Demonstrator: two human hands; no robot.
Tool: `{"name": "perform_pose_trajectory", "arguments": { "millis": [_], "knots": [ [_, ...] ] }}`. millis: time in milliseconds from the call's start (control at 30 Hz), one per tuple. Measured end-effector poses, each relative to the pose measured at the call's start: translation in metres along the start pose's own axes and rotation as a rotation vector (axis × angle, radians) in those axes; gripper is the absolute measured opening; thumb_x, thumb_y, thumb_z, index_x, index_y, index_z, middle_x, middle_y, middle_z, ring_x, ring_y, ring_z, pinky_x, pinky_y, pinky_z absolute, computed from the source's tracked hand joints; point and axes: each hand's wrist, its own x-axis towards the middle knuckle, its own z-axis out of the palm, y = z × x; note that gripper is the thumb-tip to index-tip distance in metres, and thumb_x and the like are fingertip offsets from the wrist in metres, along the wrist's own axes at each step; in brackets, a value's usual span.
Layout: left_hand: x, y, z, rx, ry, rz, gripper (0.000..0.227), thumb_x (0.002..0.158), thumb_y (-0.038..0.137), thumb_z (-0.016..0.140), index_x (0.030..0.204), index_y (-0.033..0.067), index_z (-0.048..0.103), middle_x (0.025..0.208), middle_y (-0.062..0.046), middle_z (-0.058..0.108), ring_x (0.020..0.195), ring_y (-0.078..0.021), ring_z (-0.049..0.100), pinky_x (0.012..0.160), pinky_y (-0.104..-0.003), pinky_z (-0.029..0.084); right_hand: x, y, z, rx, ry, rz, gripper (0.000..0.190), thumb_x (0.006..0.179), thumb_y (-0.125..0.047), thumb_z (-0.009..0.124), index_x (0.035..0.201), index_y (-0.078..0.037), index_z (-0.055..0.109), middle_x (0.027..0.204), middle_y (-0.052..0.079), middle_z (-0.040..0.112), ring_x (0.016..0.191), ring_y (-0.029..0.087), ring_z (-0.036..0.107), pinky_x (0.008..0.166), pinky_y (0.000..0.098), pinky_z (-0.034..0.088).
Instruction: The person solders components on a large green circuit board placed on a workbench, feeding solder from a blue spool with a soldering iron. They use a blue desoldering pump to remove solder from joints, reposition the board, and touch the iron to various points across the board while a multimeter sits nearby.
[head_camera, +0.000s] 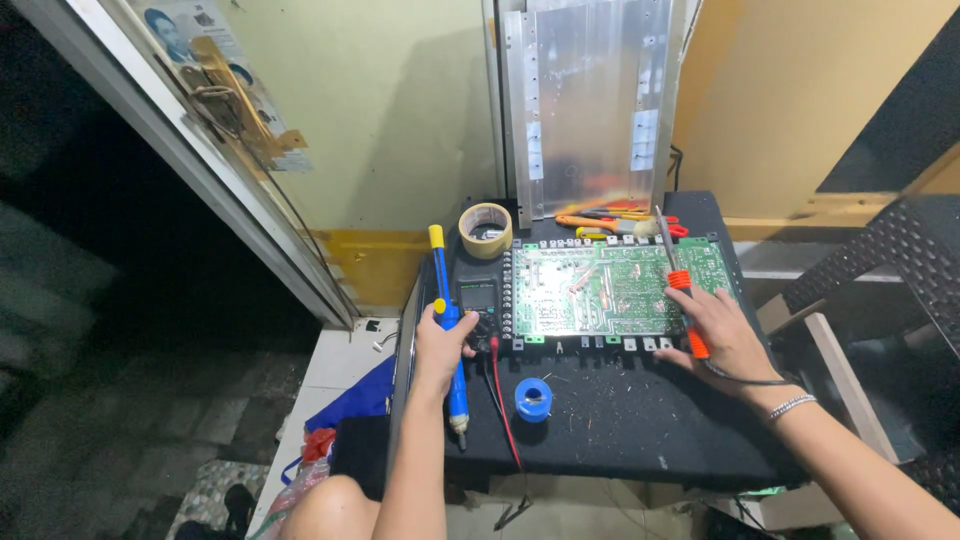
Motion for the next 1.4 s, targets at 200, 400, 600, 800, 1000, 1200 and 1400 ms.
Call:
{"name": "perform_pose_trajectory", "arguments": {
  "millis": [200,400,600,800,1000,1200,1400],
  "knots": [
    [-0.002,0.001,-0.002,0.012,0.018,0.001,0.03,0.085,0.013,0.079,0.107,0.0025,0.062,0.077,-0.004,0.065,0.051,-0.01,0.058,0.047,-0.029,0.052,-0.009,-0.002,-0.008,0.05,0.072,-0.056,0.086,0.067,-0.038,0.084,0.141,-0.009,0.051,0.132,0.02,0.06,0.129,0.04,0.056,0.117,0.0566,0.033],
    [-0.016,0.036,0.002,-0.008,0.201,0.089,0.029,0.09,0.021,0.075,0.109,0.0045,0.06,0.087,0.0,0.07,0.047,-0.0091,0.056,0.045,-0.025,0.049,0.013,-0.005,-0.017,0.297,0.313,0.162,0.039,0.104,-0.028,0.059,0.136,-0.007,0.066,0.117,0.012,0.074,0.111,0.028,0.072,0.101,0.04,0.055],
    [-0.022,0.076,0.043,-0.208,0.227,0.395,0.032,0.096,0.02,0.072,0.118,0.0036,0.055,0.078,-0.003,0.058,0.048,-0.0097,0.054,0.045,-0.026,0.045,0.018,-0.017,0.031,1.099,0.758,0.463,0.032,0.114,-0.025,0.048,0.125,0.003,0.059,0.106,0.012,0.07,0.088,0.021,0.072,0.089,0.0329,0.058],
    [0.008,0.076,0.128,-0.553,-0.063,0.469,0.038,0.11,0.038,0.049,0.131,0.0078,0.041,0.09,-0.003,0.051,0.064,-0.0096,0.055,0.056,-0.027,0.052,-0.023,-0.039,0.06,1.025,0.953,0.512,0.025,0.11,-0.017,0.06,0.124,0.004,0.057,0.103,0.015,0.068,0.08,0.022,0.069,0.079,0.0321,0.057],
    [0.045,0.06,0.199,-0.572,0.018,0.493,0.046,0.109,0.043,0.044,0.138,0.0076,0.039,0.091,-0.003,0.048,0.06,-0.0091,0.049,0.055,-0.025,0.046,-0.025,-0.049,0.052,0.974,0.952,0.656,0.02,0.105,-0.014,0.057,0.111,0.004,0.065,0.098,0.015,0.069,0.073,0.021,0.069,0.07,0.0293,0.059],
    [0.042,0.061,0.209,-0.637,0.11,0.509,0.048,0.111,0.046,0.041,0.137,0.0056,0.04,0.088,-0.003,0.047,0.06,-0.0086,0.047,0.053,-0.025,0.043,-0.035,-0.041,0.056,0.874,1.042,0.67,0.02,0.104,-0.014,0.057,0.095,0.003,0.062,0.09,0.015,0.069,0.061,0.017,0.061,0.059,0.0255,0.052],
    [0.038,0.057,0.202,-0.7,0.025,0.44,0.051,0.11,0.048,0.039,0.137,0.0049,0.038,0.087,-0.004,0.047,0.058,-0.0094,0.048,0.051,-0.026,0.044,-0.047,-0.023,0.062,0.835,1.278,0.75,0.019,0.099,-0.015,0.058,0.083,-0.004,0.056,0.079,0.009,0.064,0.052,0.013,0.048,0.047,0.0239,0.038]
  ]
}}
